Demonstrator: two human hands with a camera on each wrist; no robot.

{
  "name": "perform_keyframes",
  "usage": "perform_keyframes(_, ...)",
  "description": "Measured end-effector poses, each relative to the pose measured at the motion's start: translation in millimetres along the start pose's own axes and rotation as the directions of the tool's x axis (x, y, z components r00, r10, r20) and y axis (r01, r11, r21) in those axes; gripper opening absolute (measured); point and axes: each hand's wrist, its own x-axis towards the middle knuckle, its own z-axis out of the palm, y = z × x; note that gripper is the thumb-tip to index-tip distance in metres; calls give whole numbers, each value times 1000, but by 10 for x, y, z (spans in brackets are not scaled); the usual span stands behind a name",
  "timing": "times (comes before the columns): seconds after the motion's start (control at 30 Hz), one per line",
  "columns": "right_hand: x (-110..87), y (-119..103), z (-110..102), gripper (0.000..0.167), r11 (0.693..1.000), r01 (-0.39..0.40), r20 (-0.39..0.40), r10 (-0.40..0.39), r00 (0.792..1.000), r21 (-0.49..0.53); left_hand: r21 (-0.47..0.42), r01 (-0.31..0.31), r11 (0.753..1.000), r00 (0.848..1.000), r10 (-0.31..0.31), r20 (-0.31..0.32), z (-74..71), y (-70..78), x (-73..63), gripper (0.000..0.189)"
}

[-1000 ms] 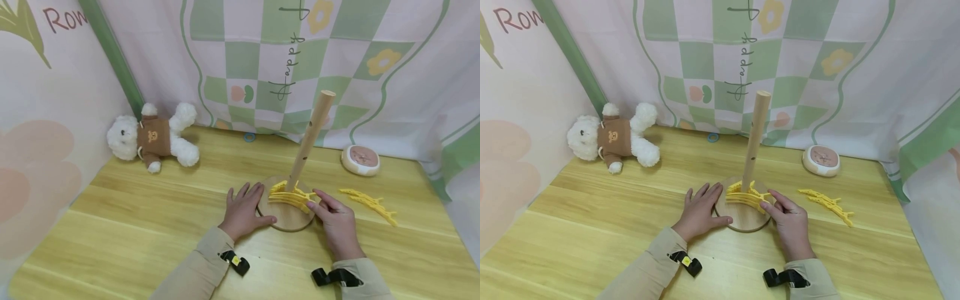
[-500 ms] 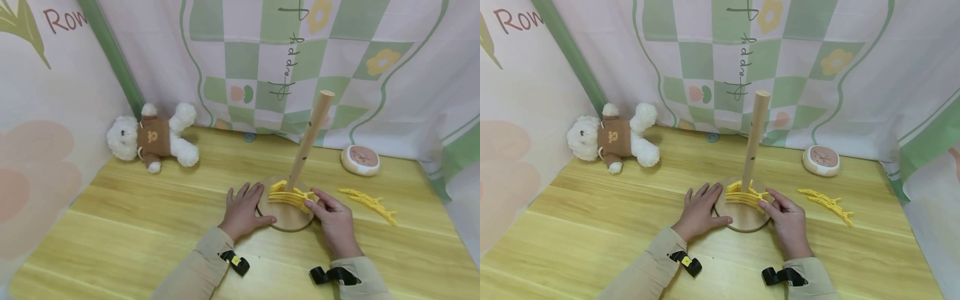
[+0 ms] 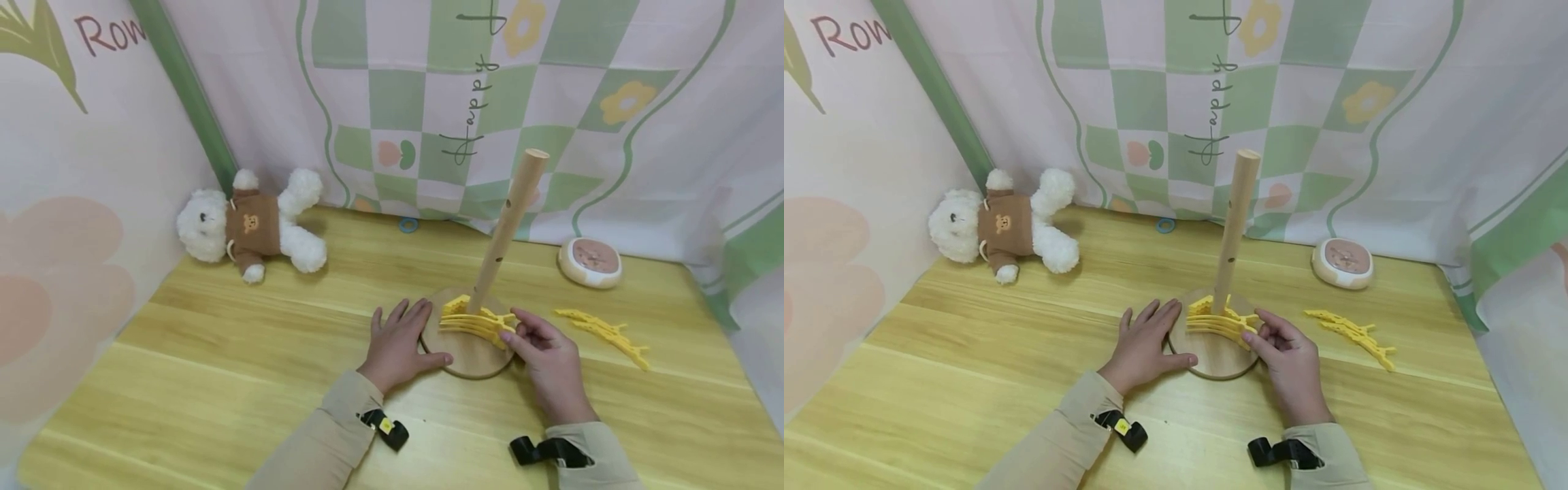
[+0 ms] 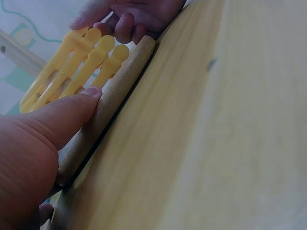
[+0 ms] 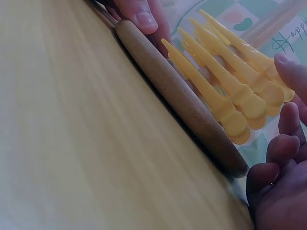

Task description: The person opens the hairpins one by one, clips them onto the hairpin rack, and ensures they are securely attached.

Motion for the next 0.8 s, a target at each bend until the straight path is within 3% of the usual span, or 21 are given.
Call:
perform_keyframes(0.5, -9, 6, -42, 44, 998, 24, -5, -25, 1000, -54, -2, -3, 1000, 1000, 3, -5, -5, 12, -8, 99)
perform_keyframes(0.67, -26, 13, -160, 41, 978, 105, -34, -113, 993, -179, -7, -2, 1000, 1000, 2, -1, -14, 19, -21, 99)
perform_keyframes(0.8, -1, 18, -304, 39, 933, 158, -61, -187, 981, -323, -12, -4, 1000, 1000, 4, -1, -16, 26, -24, 98)
